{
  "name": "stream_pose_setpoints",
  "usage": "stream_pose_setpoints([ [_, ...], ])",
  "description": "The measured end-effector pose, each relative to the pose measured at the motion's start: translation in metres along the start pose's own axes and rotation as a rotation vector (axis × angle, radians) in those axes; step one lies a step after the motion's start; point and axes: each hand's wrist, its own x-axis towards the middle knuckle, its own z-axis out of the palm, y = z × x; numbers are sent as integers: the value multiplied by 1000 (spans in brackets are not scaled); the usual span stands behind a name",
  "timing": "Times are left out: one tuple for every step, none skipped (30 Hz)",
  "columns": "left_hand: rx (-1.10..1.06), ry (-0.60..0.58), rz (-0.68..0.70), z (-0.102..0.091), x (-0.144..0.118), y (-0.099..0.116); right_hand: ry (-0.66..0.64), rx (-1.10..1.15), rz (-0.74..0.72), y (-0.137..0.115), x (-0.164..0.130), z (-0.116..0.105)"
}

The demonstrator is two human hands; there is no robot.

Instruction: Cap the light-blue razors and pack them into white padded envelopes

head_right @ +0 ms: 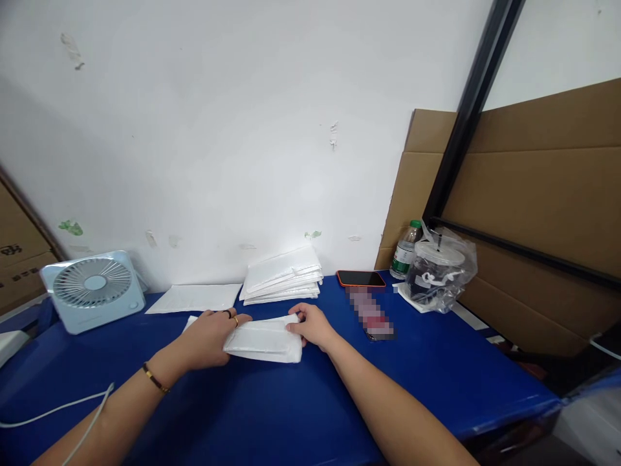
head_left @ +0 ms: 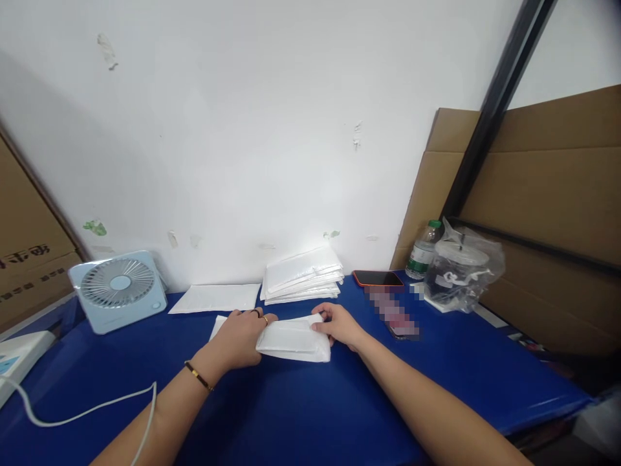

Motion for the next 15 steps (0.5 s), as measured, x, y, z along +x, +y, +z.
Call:
stream_pose_setpoints([
  [20,-8,8,-10,0,3,12,-6,-11,1,0,-3],
  [36,-15,11,-19,0,5,27,-5,-18,2,1,-6],
  [49,-26,15,-29,0,7,42,1,-17,4,1,-9],
  [57,-30,21,-37,1,9,53,8,-8,4,2,-11],
  [61,-30,23,-44,1,10,61,8,3,5,2,-14],
  [68,-28,22,-51,1,12,68,-6,8,5,2,-16],
  [77,-26,21,-57,1,13,75,-37,-1,5,2,-19],
  [88,-26,20,-62,0,14,85,-88,-26,4,1,-21],
  [97,-29,18,-66,-1,16,93,-155,-68,2,0,-23],
  [97,-32,15,-70,-2,16,91,-233,-128,-1,-3,-26],
  [87,-32,8,-73,-3,17,67,-316,-198,-3,-6,-28],
  [69,-29,-5,-75,-5,16,13,-397,-262,-6,-9,-31],
  [49,-25,-24,-77,-7,15,-67,-469,-312,-8,-12,-33],
  [29,-23,-46,-78,-9,13,-164,-528,-343,-11,-16,-34],
  [14,-25,-64,-79,-11,10,-257,-572,-357,-12,-19,-34],
])
